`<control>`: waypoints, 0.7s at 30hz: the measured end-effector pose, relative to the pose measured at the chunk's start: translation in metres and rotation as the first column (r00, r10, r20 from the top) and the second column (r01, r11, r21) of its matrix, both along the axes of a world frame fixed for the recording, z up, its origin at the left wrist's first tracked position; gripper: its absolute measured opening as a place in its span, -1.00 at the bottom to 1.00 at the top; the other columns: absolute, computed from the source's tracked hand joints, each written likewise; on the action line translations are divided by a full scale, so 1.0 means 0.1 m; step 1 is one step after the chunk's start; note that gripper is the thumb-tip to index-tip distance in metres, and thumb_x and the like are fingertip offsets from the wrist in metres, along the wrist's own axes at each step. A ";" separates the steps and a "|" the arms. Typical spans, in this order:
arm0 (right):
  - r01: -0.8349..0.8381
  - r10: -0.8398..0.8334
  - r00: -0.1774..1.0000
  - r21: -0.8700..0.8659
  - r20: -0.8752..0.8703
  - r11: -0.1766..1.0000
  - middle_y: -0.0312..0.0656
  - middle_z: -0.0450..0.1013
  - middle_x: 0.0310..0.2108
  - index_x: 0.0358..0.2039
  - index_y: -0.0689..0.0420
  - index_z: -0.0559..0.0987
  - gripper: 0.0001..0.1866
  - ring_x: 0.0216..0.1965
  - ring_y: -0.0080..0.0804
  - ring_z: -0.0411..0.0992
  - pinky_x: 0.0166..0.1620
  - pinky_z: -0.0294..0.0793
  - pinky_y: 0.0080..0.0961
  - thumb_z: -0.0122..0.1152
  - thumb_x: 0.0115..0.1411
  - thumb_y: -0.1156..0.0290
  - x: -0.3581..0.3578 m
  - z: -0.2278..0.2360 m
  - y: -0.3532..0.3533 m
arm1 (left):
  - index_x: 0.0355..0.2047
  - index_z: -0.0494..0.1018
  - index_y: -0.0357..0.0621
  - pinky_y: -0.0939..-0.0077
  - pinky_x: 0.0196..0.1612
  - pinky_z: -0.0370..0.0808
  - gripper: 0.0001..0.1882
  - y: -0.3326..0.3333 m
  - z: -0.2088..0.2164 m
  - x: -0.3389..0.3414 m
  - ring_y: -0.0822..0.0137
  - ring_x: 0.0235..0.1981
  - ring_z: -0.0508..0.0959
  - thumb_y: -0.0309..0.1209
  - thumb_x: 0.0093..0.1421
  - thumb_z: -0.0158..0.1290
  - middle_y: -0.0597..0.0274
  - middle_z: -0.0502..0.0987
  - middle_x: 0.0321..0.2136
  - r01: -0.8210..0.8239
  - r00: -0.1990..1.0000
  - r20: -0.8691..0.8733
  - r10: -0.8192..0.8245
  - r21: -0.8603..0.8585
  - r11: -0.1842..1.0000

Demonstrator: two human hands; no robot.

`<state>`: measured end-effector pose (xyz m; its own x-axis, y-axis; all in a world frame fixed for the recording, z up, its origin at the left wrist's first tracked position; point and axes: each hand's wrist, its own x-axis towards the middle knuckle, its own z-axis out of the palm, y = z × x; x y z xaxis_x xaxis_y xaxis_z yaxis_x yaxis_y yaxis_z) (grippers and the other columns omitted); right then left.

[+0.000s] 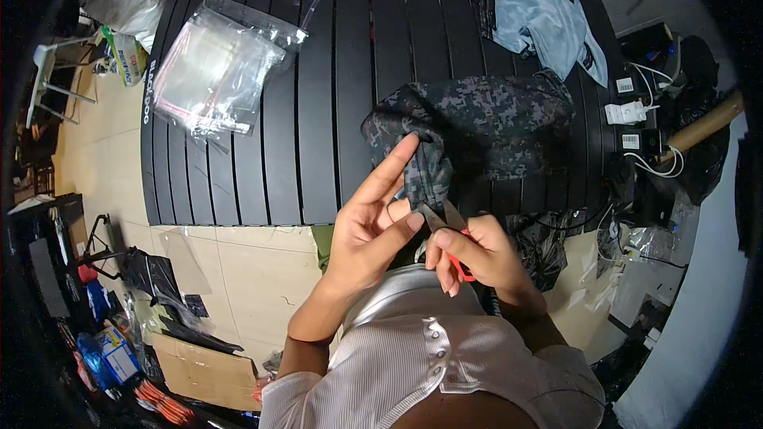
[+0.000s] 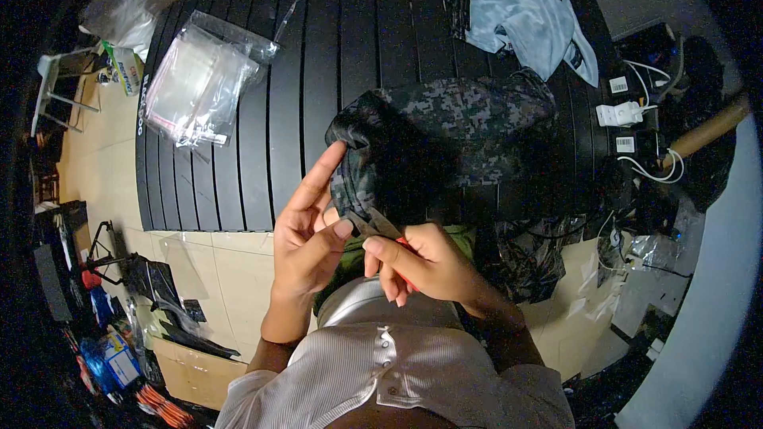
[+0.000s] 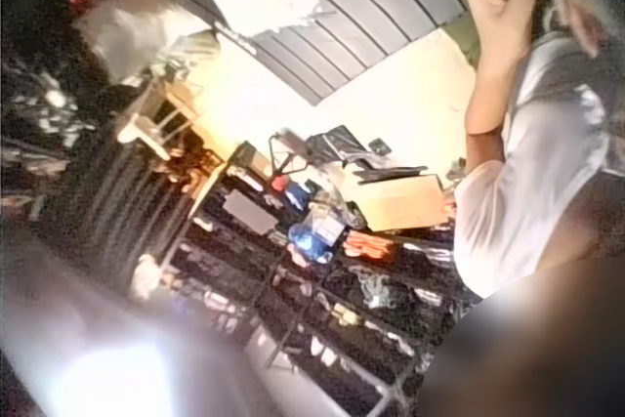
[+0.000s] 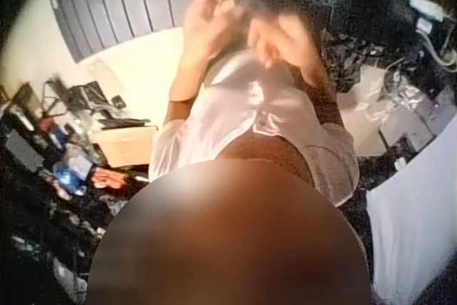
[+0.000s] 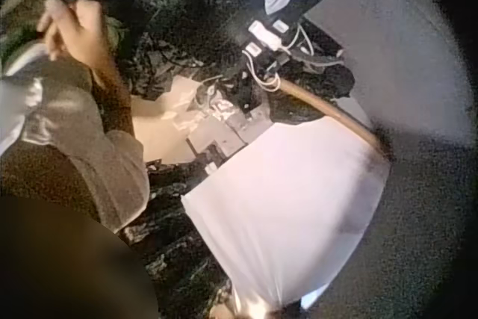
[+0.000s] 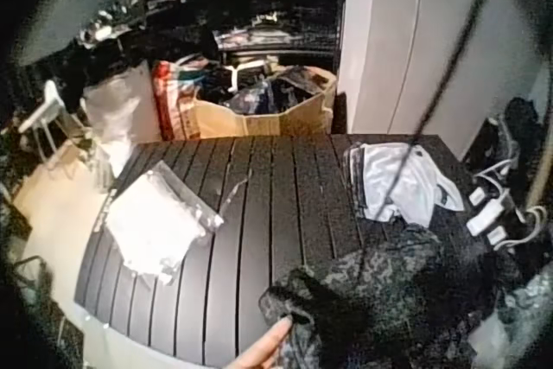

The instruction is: Inspecting, trimming excess threads with pliers, and organizing camouflage-patterned textile sleeves on a workbench.

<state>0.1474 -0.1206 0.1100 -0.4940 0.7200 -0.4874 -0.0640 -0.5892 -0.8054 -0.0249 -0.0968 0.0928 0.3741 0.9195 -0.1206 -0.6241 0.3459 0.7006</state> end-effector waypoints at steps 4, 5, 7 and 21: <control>-0.011 0.011 1.000 -0.018 -0.014 1.000 -0.21 0.40 -0.75 -0.54 0.30 0.46 -0.59 -0.75 -0.56 0.37 -0.67 0.33 -0.70 -0.09 0.30 0.23 -0.01 0.01 0.01 | 0.25 -0.09 -0.33 0.77 -0.08 0.35 -0.28 0.00 -0.01 -0.01 0.59 -0.04 0.39 -0.84 0.05 -0.22 0.10 -0.09 0.29 0.018 1.000 0.004 -0.018 0.024 1.000; -0.016 0.015 1.000 -0.021 -0.009 1.000 -0.20 0.39 -0.75 -0.54 0.30 0.46 -0.59 -0.75 -0.56 0.37 -0.67 0.33 -0.70 -0.09 0.30 0.23 -0.01 0.01 0.01 | 0.25 -0.09 -0.33 0.76 -0.08 0.35 -0.28 0.00 -0.02 -0.01 0.59 -0.04 0.40 -0.84 0.05 -0.22 0.10 -0.09 0.29 0.018 1.000 0.002 -0.018 0.030 0.999; -0.018 0.017 1.000 -0.024 -0.017 1.000 -0.20 0.39 -0.76 -0.54 0.31 0.46 -0.59 -0.76 -0.56 0.36 -0.67 0.33 -0.69 -0.10 0.30 0.24 -0.01 0.02 0.02 | 0.25 -0.09 -0.34 0.76 -0.08 0.36 -0.29 0.00 -0.02 -0.01 0.59 -0.05 0.40 -0.84 0.05 -0.22 0.10 -0.09 0.29 0.018 1.000 -0.011 -0.018 0.040 0.999; 0.004 -0.001 0.999 0.053 -0.054 0.999 -0.23 0.38 -0.75 -0.52 0.29 0.46 -0.59 -0.74 -0.60 0.35 -0.66 0.31 -0.71 -0.13 0.32 0.23 -0.04 -0.03 -0.02 | 0.24 -0.10 -0.35 0.64 0.06 0.29 -0.28 0.02 0.01 -0.04 0.40 0.13 0.30 -0.84 0.04 -0.23 0.05 -0.09 0.29 0.102 0.971 0.223 -0.085 -0.065 0.993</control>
<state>0.1438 -0.1223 0.1068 -0.5163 0.7457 -0.4211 -0.1097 -0.5452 -0.8311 -0.0285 -0.0947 0.0942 0.4834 0.8704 -0.0937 -0.7220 0.4569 0.5196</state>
